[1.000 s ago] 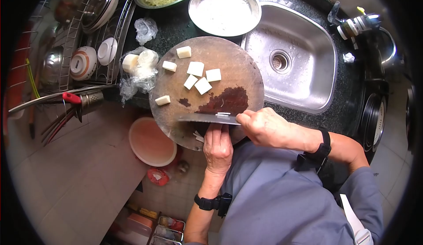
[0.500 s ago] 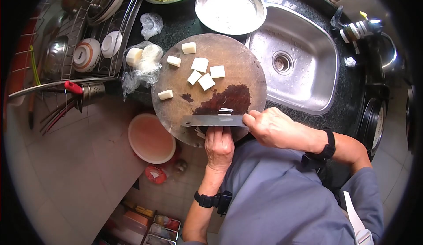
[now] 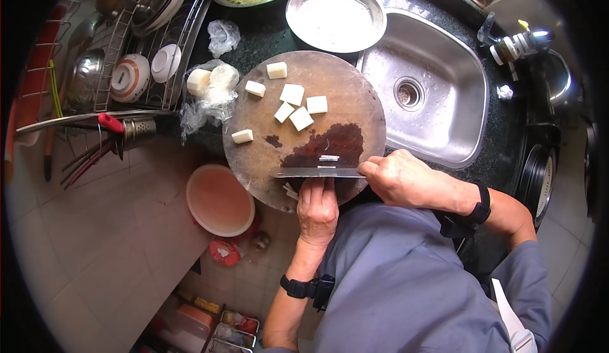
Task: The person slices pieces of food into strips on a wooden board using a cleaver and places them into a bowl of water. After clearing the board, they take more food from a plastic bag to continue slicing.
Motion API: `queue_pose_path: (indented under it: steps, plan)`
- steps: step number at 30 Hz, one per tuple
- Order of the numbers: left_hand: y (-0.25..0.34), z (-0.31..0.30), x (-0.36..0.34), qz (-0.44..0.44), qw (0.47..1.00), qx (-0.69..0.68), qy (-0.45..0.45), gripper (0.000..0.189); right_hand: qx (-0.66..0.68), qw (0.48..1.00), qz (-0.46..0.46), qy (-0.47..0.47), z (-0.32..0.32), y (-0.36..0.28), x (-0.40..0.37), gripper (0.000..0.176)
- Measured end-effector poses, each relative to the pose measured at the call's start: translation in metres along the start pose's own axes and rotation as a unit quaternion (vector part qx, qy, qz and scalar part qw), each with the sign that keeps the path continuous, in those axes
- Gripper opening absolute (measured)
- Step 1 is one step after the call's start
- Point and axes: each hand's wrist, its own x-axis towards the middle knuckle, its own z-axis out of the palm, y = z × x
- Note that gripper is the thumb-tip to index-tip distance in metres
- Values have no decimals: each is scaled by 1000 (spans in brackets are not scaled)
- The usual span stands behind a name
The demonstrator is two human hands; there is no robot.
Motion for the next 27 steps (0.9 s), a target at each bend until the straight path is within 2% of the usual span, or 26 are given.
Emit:
queue_pose_path:
  steps: [7, 10, 12, 16, 18, 20, 23, 25, 27]
  plan:
    - [0, -1, 3, -2, 1000, -8, -2, 26, -13, 1000, 3, -28, 4, 2, 14, 12]
    - [1, -6, 4, -12, 1000, -16, -17, 26, -17, 1000, -15, -4, 14, -2, 21, 12]
    - [2, -14, 6, -17, 999, -28, -31, 26, 6, 1000, 15, 16, 17, -2, 18, 10]
    - [-4, -41, 1, -99, 993, -43, 45, 31, 23, 996, 41, 75, 17, -1, 6, 13]
    - [-9, -58, 0, -166, 985, -29, 26, 35, 75, 994, 29, 71, 14, -3, 3, 11]
    - [-20, -64, -8, -186, 981, -51, -30, 38, 96, 993, 27, 70, 20, -3, 0, 12]
    - [-29, -62, -7, -151, 987, -45, -41, 35, 112, 992, 16, 63, 29, -1, -1, 13]
    - [-29, -59, -3, -133, 991, -28, -15, 30, 104, 992, 30, 58, 27, -1, -1, 13]
    - [-27, -54, 0, -149, 988, -33, -4, 27, 94, 993, 43, 54, 24, 0, -1, 13]
